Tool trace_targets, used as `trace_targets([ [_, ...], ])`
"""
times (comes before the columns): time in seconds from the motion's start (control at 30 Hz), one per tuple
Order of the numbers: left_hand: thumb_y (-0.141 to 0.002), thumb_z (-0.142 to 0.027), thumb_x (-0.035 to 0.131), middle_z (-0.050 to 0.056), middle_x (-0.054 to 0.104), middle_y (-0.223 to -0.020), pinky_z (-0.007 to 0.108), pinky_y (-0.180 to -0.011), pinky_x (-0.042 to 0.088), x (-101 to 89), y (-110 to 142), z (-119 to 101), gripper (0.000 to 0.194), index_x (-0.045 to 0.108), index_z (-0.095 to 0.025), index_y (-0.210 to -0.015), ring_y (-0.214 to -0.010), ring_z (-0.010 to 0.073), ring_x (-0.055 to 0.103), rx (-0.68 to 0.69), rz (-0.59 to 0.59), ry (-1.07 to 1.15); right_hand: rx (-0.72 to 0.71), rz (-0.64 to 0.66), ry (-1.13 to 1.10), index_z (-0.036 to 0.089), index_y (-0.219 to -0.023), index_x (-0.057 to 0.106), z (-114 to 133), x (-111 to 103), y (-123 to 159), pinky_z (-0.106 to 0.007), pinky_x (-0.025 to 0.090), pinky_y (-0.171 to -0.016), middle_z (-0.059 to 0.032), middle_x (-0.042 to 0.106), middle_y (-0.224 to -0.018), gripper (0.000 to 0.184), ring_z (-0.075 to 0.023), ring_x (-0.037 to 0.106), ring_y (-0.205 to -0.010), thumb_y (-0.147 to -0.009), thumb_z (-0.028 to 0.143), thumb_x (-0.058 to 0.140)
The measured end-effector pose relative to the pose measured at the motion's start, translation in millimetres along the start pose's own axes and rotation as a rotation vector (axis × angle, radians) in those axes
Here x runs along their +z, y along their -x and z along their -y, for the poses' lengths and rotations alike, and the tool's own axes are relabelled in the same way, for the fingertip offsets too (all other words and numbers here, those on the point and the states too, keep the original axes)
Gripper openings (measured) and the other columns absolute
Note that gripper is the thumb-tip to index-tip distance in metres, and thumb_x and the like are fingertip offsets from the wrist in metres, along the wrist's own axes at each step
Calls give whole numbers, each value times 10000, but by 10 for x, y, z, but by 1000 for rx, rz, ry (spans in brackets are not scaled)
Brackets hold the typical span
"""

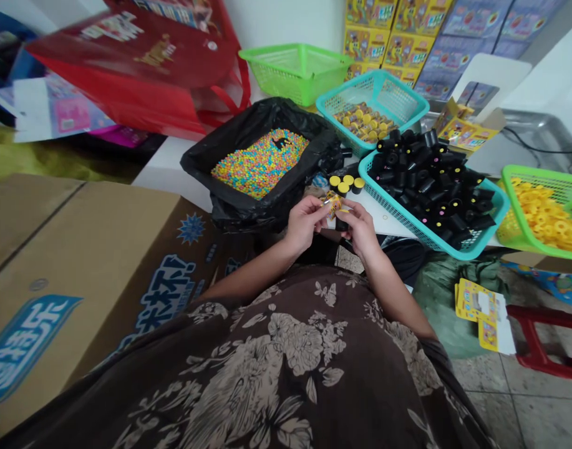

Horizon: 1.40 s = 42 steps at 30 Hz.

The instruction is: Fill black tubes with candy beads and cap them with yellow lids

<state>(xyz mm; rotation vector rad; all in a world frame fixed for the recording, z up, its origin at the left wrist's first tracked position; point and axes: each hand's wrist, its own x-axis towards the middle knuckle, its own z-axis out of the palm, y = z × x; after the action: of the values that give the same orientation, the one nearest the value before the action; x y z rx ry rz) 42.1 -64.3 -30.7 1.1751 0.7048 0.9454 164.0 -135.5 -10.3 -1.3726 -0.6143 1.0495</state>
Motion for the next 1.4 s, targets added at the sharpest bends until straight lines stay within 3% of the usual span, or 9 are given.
trace_targets([
  [0.1,-726,-592,846,-48,588,-612,226,-432,315,-26,45,-15,489,539,-214,-767,-489,94,519,-20,28,27,78,83,-41,206,-864,709,38,-33,20,-230,249,-354,67,549,-536,387,-93,415,-395,-561,426,807],
  [0.23,-771,-528,822,-30,619,-646,240,-477,358,-122,61,-89,386,609,-206,-792,-536,111,539,-40,80,-105,43,41,12,216,-701,668,56,-71,65,-218,286,-354,70,547,-528,285,-77,388,-402,-536,396,815],
  [0.33,-799,-447,803,4,687,-761,265,-608,441,-212,15,-186,269,722,-196,-852,-684,138,605,76,178,-301,-14,65,111,214,-724,707,65,-113,105,-207,312,-378,60,591,-580,258,-78,411,-453,-572,393,812],
  [0.4,-825,-410,783,17,686,-766,281,-694,456,-254,-29,-249,226,747,-191,-780,-754,152,617,202,261,-442,-63,95,185,213,-750,729,70,-145,131,-203,315,-397,60,593,-593,247,-79,414,-479,-606,395,814],
  [0.53,-878,-438,744,14,635,-672,288,-690,430,-274,-61,-312,336,717,-194,-648,-711,154,586,287,335,-604,-119,160,264,211,-782,747,67,-206,162,-215,328,-419,64,561,-566,244,-83,406,-474,-656,406,820],
  [0.77,-816,-474,818,3,664,-677,289,-688,444,-238,37,-303,320,724,-208,-666,-675,145,572,260,355,-557,-285,-19,128,248,-916,777,104,-329,189,-277,456,-533,23,654,-699,281,-136,543,-572,-723,450,799],
  [0.93,-810,-496,832,3,656,-666,286,-670,442,-202,100,-339,338,718,-212,-666,-653,142,574,279,407,-510,-287,32,59,258,-939,760,165,-272,278,-363,565,-744,-22,746,-881,314,-215,688,-809,-729,488,799],
  [1.27,-766,-610,842,7,642,-671,269,-636,417,-195,77,-268,456,719,-184,-661,-642,125,553,334,423,-436,-202,50,-170,253,-884,783,121,-174,243,-298,553,-705,18,752,-792,311,-159,675,-726,-651,421,903],
  [1.4,-727,-602,870,7,668,-689,258,-571,416,-178,89,-254,437,759,-179,-728,-585,110,553,228,427,-332,-218,51,-185,259,-888,785,43,-144,208,-306,562,-721,21,760,-799,325,-156,678,-717,-666,456,915],
])
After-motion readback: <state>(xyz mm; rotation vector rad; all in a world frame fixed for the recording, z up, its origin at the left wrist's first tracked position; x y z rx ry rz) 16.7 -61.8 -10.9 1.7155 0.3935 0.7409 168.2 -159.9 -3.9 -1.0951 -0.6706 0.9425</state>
